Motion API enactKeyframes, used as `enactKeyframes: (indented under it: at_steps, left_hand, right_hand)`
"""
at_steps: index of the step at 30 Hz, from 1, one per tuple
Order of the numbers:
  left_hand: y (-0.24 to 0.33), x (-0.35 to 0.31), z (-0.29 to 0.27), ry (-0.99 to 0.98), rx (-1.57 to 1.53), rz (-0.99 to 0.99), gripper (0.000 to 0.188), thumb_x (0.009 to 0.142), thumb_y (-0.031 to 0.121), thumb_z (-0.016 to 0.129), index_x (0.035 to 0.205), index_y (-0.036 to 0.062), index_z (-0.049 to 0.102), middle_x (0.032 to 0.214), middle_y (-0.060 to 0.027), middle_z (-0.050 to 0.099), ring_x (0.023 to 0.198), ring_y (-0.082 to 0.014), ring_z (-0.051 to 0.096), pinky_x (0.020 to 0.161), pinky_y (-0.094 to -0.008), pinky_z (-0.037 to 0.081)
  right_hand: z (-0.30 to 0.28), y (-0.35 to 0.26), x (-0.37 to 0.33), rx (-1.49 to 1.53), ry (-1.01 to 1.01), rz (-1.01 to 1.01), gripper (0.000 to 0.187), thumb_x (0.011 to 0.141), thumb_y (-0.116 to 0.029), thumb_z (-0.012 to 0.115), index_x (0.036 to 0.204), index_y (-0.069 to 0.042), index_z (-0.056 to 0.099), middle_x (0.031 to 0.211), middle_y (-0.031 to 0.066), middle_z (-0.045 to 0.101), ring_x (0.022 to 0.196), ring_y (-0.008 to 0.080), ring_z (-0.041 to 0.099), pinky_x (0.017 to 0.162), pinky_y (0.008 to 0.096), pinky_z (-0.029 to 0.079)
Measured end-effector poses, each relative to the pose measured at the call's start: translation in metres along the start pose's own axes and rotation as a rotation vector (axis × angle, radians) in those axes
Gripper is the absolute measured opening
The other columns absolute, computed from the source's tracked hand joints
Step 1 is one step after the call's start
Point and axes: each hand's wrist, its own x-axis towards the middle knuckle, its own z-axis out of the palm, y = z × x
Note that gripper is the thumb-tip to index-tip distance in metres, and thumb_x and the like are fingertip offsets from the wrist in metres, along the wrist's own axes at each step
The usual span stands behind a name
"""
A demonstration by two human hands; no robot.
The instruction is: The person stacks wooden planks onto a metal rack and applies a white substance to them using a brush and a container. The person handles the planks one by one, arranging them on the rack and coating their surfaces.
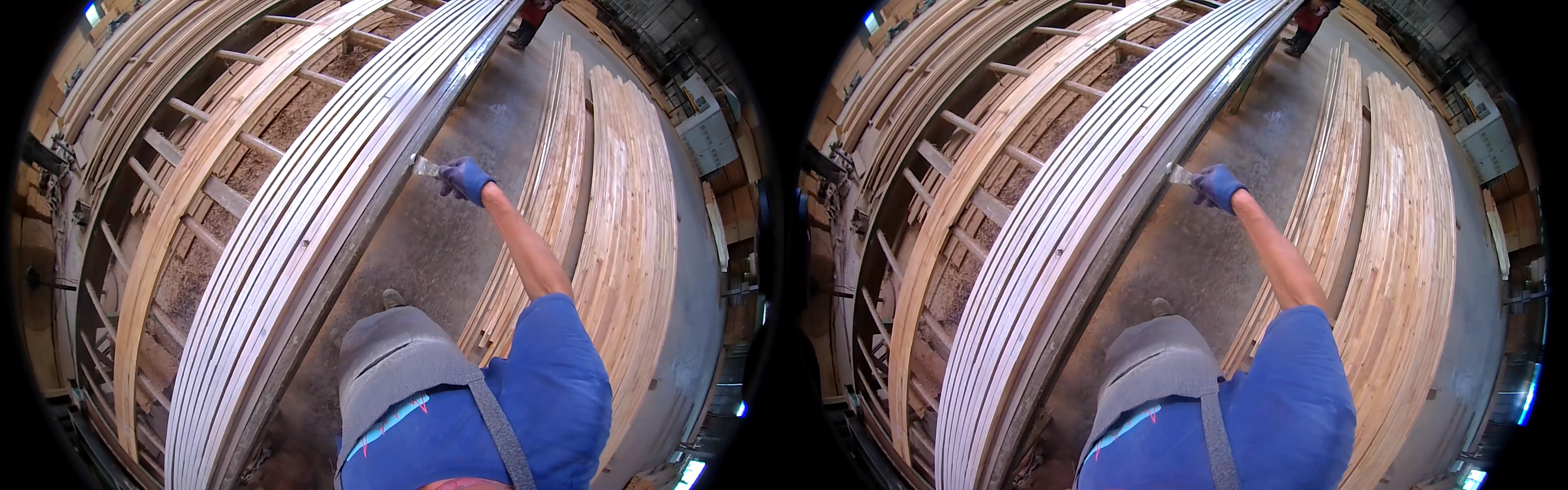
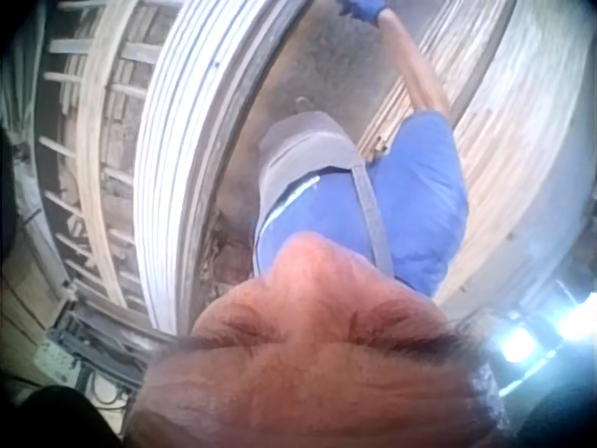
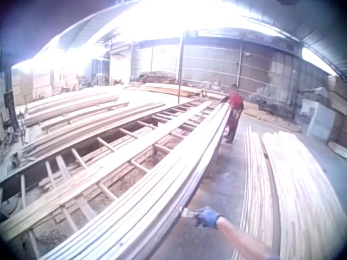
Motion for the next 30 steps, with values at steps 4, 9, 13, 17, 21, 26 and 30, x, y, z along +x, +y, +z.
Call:
enactKeyframes:
  at_steps: [4,9,13,17,21,26,30]
  left_hand:
    - [0.005,0.018,-0.006,-0.028,0.029,0.028,0.042,0.098,0.039,0.039,0.129,0.0145,0.054,0.127,-0.0148,0.059,0.115,-0.0296,0.054,0.098,-0.0455,0.041]
    - [0.014,0.032,-0.02,-0.051,0.029,0.031,0.041,0.098,0.037,0.038,0.128,0.0136,0.056,0.125,-0.0155,0.059,0.114,-0.0301,0.055,0.097,-0.0449,0.042]
    - [0.016,0.038,-0.03,-0.071,0.078,0.051,0.04,0.099,0.035,0.038,0.127,0.0129,0.057,0.124,-0.0161,0.06,0.113,-0.0305,0.056,0.097,-0.0445,0.042]
    - [0.014,0.042,-0.032,-0.078,0.121,0.073,0.04,0.099,0.034,0.037,0.125,0.0121,0.058,0.123,-0.0167,0.061,0.112,-0.0309,0.056,0.096,-0.044,0.043]
    - [0.015,0.049,-0.024,-0.086,0.137,0.101,0.039,0.099,0.032,0.037,0.124,0.0114,0.059,0.122,-0.0174,0.061,0.111,-0.0313,0.057,0.095,-0.0435,0.043]
    - [0.012,0.05,-0.013,-0.089,0.14,0.13,0.039,0.1,0.03,0.036,0.123,0.0104,0.06,0.12,-0.0181,0.062,0.11,-0.0318,0.058,0.094,-0.043,0.044]
    - [-0.002,0.041,-0.006,-0.082,0.162,0.143,0.038,0.1,0.028,0.036,0.121,0.0097,0.062,0.119,-0.0187,0.062,0.109,-0.0322,0.058,0.094,-0.0425,0.044]
  right_hand:
    - [0.001,-0.017,-0.004,-0.01,-0.025,0.007,0.028,0.09,-0.025,0.058,0.085,0.001,0.067,0.067,0.0137,0.068,0.042,0.0129,0.05,0.04,0.0282,0.041]
    - [0.0,-0.029,-0.008,0.045,-0.037,0.033,0.029,0.091,-0.026,0.059,0.091,0.001,0.068,0.068,0.0128,0.068,0.042,0.011,0.047,0.04,0.0264,0.039]
    - [-0.007,-0.028,-0.022,0.13,-0.069,0.031,0.03,0.091,-0.027,0.061,0.098,0.0,0.069,0.072,0.0128,0.069,0.042,0.0103,0.047,0.04,0.0251,0.037]
    - [-0.031,-0.034,-0.031,0.183,-0.105,-0.129,0.032,0.093,-0.029,0.061,0.108,-0.001,0.067,0.077,0.0113,0.07,0.044,0.0092,0.048,0.04,0.024,0.037]
    - [-0.05,-0.038,-0.025,0.04,-0.026,-0.141,0.034,0.095,-0.028,0.058,0.121,-0.006,0.062,0.081,0.0084,0.071,0.051,0.009,0.057,0.043,0.0229,0.042]
    - [-0.032,0.003,-0.008,0.051,0.028,-0.057,0.036,0.096,-0.031,0.057,0.125,-0.01,0.059,0.086,0.007,0.071,0.056,0.0094,0.06,0.046,0.0225,0.045]
    - [-0.006,0.046,0.003,0.203,0.065,-0.003,0.032,0.097,-0.031,0.055,0.122,-0.012,0.061,0.086,0.0063,0.071,0.055,0.0078,0.059,0.045,0.0217,0.044]
